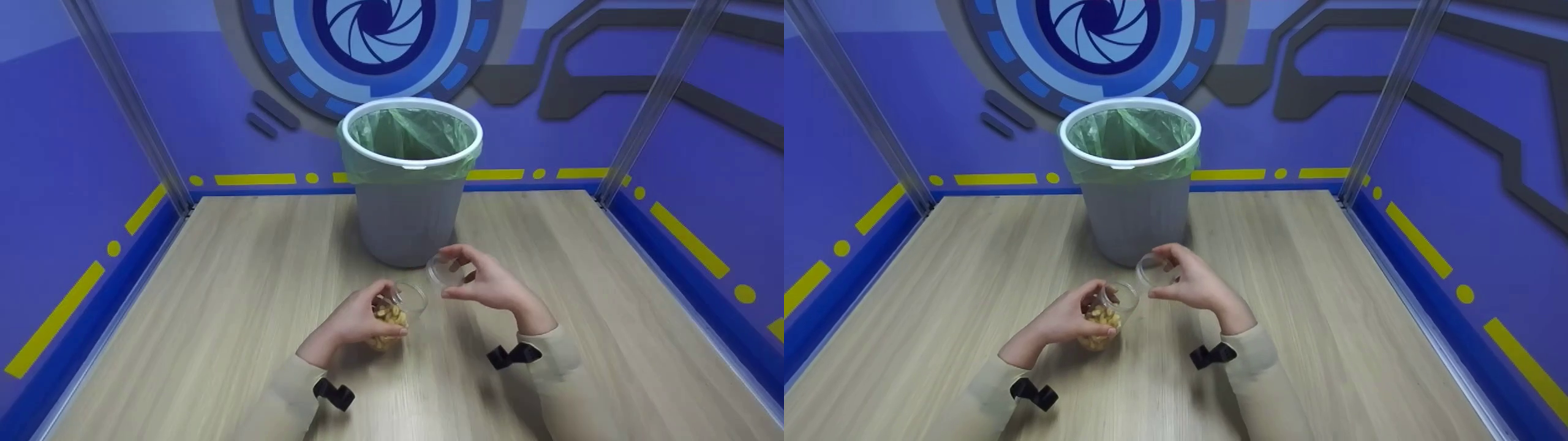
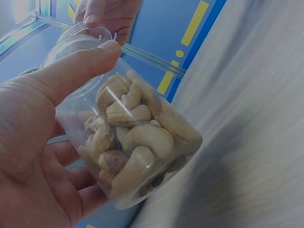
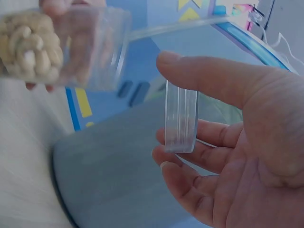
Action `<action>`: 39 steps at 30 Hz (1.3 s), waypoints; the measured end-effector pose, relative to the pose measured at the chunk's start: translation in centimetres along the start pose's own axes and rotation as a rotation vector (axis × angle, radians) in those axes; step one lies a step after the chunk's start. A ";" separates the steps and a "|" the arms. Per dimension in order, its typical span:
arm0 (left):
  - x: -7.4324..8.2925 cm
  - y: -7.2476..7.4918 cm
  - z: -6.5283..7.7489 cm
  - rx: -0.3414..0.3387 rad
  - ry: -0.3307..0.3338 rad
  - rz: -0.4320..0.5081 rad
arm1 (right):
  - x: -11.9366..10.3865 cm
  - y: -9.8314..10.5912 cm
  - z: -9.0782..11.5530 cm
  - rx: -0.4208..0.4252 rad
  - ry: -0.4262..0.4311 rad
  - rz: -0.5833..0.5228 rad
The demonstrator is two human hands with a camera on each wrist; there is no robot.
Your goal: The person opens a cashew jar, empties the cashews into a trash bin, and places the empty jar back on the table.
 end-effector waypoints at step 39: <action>0.1 -0.1 0.0 -0.005 -0.015 0.007 | 12.3 9.4 3.2 0.238 -0.458 0.141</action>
Point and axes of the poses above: each hand's wrist, its own z-axis away from the middle knuckle, its own y-axis out of the back of the hand, x = y × z, the point moved 4 cm from there along -z, towards the middle knuckle, and after that the axes turned 11 degrees about -z, right-handed, at the moved point
